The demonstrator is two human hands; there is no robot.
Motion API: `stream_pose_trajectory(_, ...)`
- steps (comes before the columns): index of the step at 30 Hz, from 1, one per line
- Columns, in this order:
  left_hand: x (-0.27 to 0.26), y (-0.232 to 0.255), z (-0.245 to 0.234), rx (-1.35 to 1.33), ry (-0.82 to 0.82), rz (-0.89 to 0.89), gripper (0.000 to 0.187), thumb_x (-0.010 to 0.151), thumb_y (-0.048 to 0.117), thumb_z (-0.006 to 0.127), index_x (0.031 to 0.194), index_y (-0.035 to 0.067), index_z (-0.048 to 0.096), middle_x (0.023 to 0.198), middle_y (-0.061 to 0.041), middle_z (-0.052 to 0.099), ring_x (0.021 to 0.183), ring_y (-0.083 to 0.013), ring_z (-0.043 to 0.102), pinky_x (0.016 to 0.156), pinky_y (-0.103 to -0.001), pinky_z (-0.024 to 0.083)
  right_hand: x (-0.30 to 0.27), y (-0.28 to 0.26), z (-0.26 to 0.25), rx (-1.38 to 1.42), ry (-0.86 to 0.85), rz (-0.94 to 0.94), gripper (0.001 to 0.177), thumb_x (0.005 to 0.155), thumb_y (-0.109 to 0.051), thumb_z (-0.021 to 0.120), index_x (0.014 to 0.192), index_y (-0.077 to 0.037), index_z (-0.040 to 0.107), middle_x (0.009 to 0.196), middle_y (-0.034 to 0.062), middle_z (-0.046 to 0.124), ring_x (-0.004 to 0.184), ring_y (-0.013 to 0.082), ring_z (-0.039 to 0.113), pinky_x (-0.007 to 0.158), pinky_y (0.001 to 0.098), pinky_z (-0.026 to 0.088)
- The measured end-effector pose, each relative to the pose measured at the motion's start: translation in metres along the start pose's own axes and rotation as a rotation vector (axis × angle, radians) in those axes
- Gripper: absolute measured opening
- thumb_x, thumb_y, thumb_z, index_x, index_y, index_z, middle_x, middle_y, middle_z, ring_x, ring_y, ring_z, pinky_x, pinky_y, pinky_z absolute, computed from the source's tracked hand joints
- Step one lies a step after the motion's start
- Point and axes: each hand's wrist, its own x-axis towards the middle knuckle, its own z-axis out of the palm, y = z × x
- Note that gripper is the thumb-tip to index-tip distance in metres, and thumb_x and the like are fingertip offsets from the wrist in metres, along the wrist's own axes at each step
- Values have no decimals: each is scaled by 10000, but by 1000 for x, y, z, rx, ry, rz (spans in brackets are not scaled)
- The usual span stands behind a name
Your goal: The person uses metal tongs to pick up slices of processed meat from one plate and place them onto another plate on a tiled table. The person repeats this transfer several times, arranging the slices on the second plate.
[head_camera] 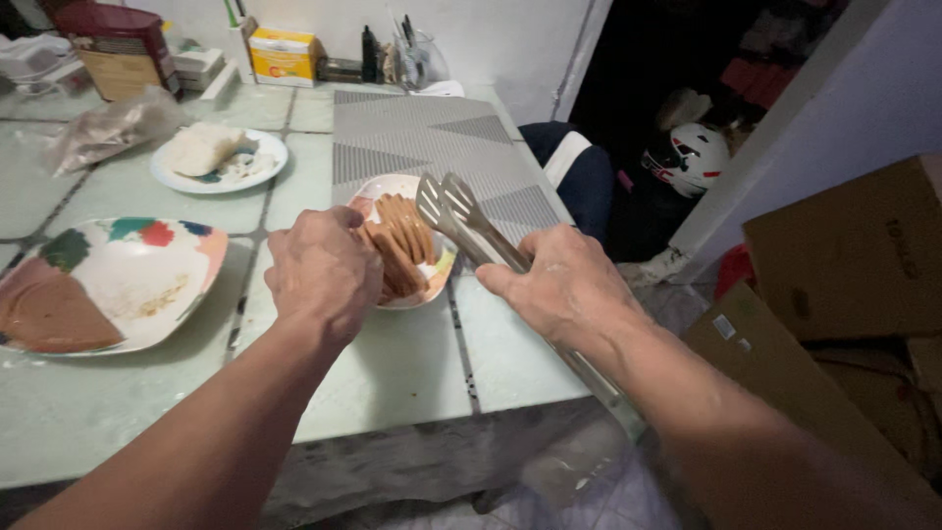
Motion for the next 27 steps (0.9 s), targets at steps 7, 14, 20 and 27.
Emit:
stream_pose_trajectory(7,-2,17,15,174,-84,114,439,795,158,713,1234,159,706,1342,-134,562,1293,-387,440,1013,-544,434,-1,11,-2,-18,-23,50,556,793,-451,727,1206,-78,722,982,198,773,918,289,769,903,415,574)
stream_pose_trajectory(14,-6,19,26,245,-72,186,369,799,168,717,1165,147,754,1419,-142,515,1327,-401,417,1032,-569,406,0,14,-4,-35,-69,61,511,802,-454,708,1155,-87,750,893,163,774,858,260,761,852,421,574)
stream_pose_trajectory(20,-7,16,26,252,-137,111,390,807,164,722,1196,136,728,1426,-148,493,1359,-383,391,1057,-573,385,0,13,-1,8,-75,36,470,812,-414,701,1118,-59,748,799,157,747,756,258,758,768,431,590)
stream_pose_trajectory(27,-6,15,28,265,-136,110,408,813,179,720,1221,154,712,1418,-143,499,1370,-375,381,1075,-573,374,-1,9,-1,34,-101,42,410,849,-423,726,1020,-52,763,731,145,711,703,264,731,711,456,584)
